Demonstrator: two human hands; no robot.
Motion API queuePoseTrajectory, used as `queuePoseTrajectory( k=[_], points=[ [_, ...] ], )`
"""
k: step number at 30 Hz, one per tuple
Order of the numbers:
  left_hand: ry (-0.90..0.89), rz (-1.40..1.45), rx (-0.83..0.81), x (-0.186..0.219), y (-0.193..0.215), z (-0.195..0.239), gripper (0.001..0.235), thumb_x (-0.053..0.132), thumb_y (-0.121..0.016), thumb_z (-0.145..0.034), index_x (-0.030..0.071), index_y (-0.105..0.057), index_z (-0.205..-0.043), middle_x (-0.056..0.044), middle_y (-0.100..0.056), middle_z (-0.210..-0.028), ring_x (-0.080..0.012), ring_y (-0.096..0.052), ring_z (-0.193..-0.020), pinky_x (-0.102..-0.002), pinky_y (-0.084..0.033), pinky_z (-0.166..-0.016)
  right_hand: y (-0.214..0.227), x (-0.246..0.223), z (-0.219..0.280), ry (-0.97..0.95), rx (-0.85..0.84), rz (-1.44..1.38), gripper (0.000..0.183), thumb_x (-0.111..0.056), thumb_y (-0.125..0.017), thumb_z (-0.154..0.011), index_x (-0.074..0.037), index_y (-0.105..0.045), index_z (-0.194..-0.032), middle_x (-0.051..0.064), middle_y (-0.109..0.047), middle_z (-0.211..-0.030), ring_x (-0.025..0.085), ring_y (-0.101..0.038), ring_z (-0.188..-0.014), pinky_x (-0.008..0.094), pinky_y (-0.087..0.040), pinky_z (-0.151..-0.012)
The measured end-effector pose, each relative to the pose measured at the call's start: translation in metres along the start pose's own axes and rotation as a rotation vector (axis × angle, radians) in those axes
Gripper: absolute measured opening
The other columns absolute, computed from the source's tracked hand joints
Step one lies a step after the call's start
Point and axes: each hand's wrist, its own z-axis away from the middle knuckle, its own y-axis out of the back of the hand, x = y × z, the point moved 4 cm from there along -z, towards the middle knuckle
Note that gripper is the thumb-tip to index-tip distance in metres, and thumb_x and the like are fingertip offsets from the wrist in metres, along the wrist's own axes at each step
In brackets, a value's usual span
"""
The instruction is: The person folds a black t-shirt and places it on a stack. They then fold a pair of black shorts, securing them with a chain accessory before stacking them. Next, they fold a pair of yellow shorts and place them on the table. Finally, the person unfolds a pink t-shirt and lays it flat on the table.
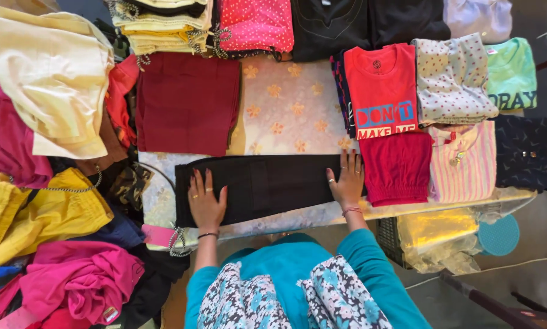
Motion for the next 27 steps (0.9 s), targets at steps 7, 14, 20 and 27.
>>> queuePoseTrajectory(
  k=[7, 14, 20, 27],
  points=[
    [0.010, 0.053, 0.055, -0.001, 0.006, 0.002, 0.069, 0.043, -0.062, -0.097, 0.014, -0.045, -0.157, -0.018, -0.036, -0.165, -0.0376, -0.038, -0.148, -0.051, -0.032, -0.120, 0.004, 0.007, 0.002, -0.025, 0.003, 0.072, 0.081, -0.046, -0.065, -0.094, -0.015, -0.035, -0.162, 0.018, -0.033, -0.166, 0.040, -0.033, -0.151, 0.053, -0.028, -0.123],
    [0.001, 0.050, 0.054, -0.004, -0.002, -0.003, 0.069, 0.044, -0.061, -0.097, 0.015, -0.044, -0.157, -0.017, -0.035, -0.165, -0.0367, -0.036, -0.149, -0.051, -0.032, -0.119, 0.000, 0.017, 0.007, -0.254, 0.088, 0.036, 0.073, -0.042, -0.064, -0.098, -0.008, -0.041, -0.158, 0.027, -0.046, -0.153, 0.047, -0.050, -0.130, 0.053, -0.046, -0.104],
    [0.024, 0.053, 0.062, -0.011, 0.002, 0.007, 0.071, 0.044, -0.060, -0.097, 0.012, -0.042, -0.158, -0.019, -0.034, -0.165, -0.0384, -0.035, -0.149, -0.051, -0.030, -0.120, 0.010, 0.026, 0.015, -0.361, -0.016, 0.182, 0.062, -0.038, -0.072, -0.097, 0.001, -0.053, -0.140, 0.023, -0.062, -0.123, 0.042, -0.061, -0.114, 0.052, -0.050, -0.095],
    [-0.022, 0.129, 0.106, 0.000, 0.003, 0.011, 0.062, 0.037, -0.060, -0.097, 0.010, -0.047, -0.152, -0.019, -0.038, -0.163, -0.0392, -0.038, -0.148, -0.051, -0.031, -0.120, 0.000, 0.072, 0.012, -0.588, -0.215, -0.732, 0.058, -0.029, -0.083, -0.083, 0.007, -0.067, -0.126, 0.022, -0.075, -0.117, 0.027, -0.071, -0.100, 0.036, -0.054, -0.090]
  ],
)
